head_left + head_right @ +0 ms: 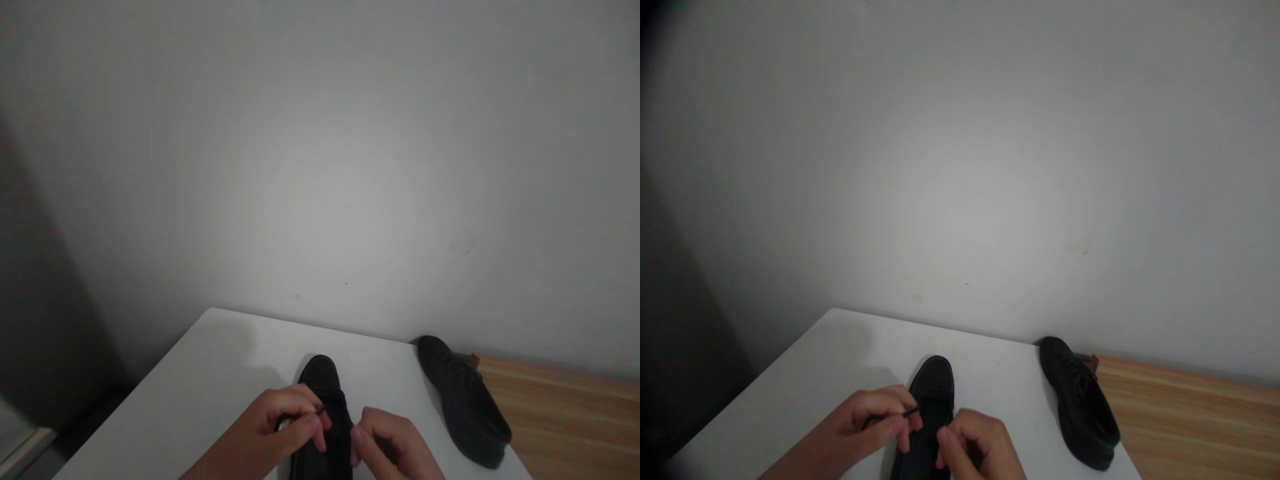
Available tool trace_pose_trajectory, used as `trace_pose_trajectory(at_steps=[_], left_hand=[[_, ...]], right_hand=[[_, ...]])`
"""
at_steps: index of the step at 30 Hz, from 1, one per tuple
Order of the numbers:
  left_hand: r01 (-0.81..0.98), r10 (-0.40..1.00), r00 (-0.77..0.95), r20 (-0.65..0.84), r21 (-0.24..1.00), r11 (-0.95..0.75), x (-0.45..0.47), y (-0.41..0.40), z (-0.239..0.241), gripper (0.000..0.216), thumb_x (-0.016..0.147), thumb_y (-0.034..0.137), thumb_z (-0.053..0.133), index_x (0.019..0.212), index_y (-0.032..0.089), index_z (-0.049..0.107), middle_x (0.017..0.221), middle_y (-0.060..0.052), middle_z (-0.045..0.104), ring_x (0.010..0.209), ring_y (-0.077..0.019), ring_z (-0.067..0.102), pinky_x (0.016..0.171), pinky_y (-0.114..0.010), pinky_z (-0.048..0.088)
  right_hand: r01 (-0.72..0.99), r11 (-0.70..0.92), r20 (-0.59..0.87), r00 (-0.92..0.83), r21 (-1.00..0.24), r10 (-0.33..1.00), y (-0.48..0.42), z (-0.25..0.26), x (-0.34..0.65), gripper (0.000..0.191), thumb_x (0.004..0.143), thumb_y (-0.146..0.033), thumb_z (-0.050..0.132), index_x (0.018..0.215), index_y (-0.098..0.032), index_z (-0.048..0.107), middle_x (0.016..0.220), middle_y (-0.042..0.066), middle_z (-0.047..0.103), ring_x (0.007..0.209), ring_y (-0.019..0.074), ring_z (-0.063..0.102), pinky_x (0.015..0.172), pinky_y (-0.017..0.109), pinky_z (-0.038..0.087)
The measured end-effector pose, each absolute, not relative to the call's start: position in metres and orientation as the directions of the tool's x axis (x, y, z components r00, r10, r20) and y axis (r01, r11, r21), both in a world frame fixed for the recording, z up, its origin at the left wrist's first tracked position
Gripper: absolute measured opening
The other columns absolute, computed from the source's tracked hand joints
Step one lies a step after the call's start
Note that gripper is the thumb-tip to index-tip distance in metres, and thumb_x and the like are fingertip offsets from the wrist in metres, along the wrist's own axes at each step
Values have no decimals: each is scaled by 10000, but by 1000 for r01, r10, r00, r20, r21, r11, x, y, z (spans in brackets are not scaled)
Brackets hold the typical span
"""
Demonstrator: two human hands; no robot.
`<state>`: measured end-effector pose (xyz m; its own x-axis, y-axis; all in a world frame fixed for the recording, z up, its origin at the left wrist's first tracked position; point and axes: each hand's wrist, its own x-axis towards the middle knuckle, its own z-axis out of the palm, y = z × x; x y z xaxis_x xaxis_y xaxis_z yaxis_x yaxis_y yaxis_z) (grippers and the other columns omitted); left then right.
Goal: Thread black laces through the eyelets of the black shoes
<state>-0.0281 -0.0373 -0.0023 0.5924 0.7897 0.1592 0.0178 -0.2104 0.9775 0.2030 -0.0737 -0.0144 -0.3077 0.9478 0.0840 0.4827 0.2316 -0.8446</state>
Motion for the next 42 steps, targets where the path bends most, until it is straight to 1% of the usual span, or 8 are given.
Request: trace_pose_trajectory(at_steps=[5,9,13,16,20,28,35,42], left_hand=[[-66,725,656,212,972,-225,-13,-39,6,309,918,385,606,733,162,717,913,-63,657,954,-209,611,862,-286,437],[-107,683,698,217,974,-200,-14,-31,2,370,948,427,567,744,143,689,804,-46,623,810,-178,606,755,-273,443],[-98,708,670,222,972,-212,-16,-23,-6,392,941,455,581,745,138,703,771,-52,638,766,-177,600,718,-277,435],[-84,702,678,218,972,-221,-15,-21,-8,376,942,445,586,775,141,731,782,-53,645,765,-172,587,709,-272,423],[-109,698,686,206,977,-181,-13,-21,-6,352,928,440,612,796,148,757,791,-49,626,769,-164,566,701,-264,413],[-282,702,659,269,954,-100,-30,4,-20,448,753,587,761,916,170,782,853,-58,623,754,-168,532,680,-274,395],[-364,931,319,175,930,-50,-39,36,-73,232,744,366,839,862,197,734,736,9,631,702,-119,529,682,-223,400],[-594,940,334,76,791,147,-49,38,-94,266,756,349,842,897,162,716,802,-40,677,844,-177,629,909,-358,480]], right_hand=[[401,321,159,-388,-858,908,-72,-1,181,497,986,-518,440,704,-164,647,697,46,613,650,144,546,620,249,430],[326,220,120,-300,-920,946,-71,2,181,507,968,-553,469,717,-159,668,658,27,575,541,113,508,509,232,389],[255,271,241,-143,-928,960,-63,-3,188,514,959,-576,466,745,-171,700,707,55,600,630,148,552,531,239,442],[236,192,163,-133,-953,977,-55,-13,187,420,897,-578,580,965,-192,731,861,81,651,634,148,562,456,219,412],[167,134,95,-219,-977,971,-49,-24,177,415,829,-557,683,1019,-190,719,730,25,593,573,130,525,451,218,405],[-26,196,197,-45,-980,979,-35,-33,186,299,860,-491,696,817,-197,730,800,44,674,806,179,588,771,295,468],[-691,148,105,103,-708,989,-15,-66,205,250,855,-418,728,758,-207,637,701,-40,480,651,110,455,711,273,480],[-845,85,-8,105,-528,994,-5,-98,212,209,870,-333,731,795,-168,627,659,-80,305,547,70,258,534,182,397]])
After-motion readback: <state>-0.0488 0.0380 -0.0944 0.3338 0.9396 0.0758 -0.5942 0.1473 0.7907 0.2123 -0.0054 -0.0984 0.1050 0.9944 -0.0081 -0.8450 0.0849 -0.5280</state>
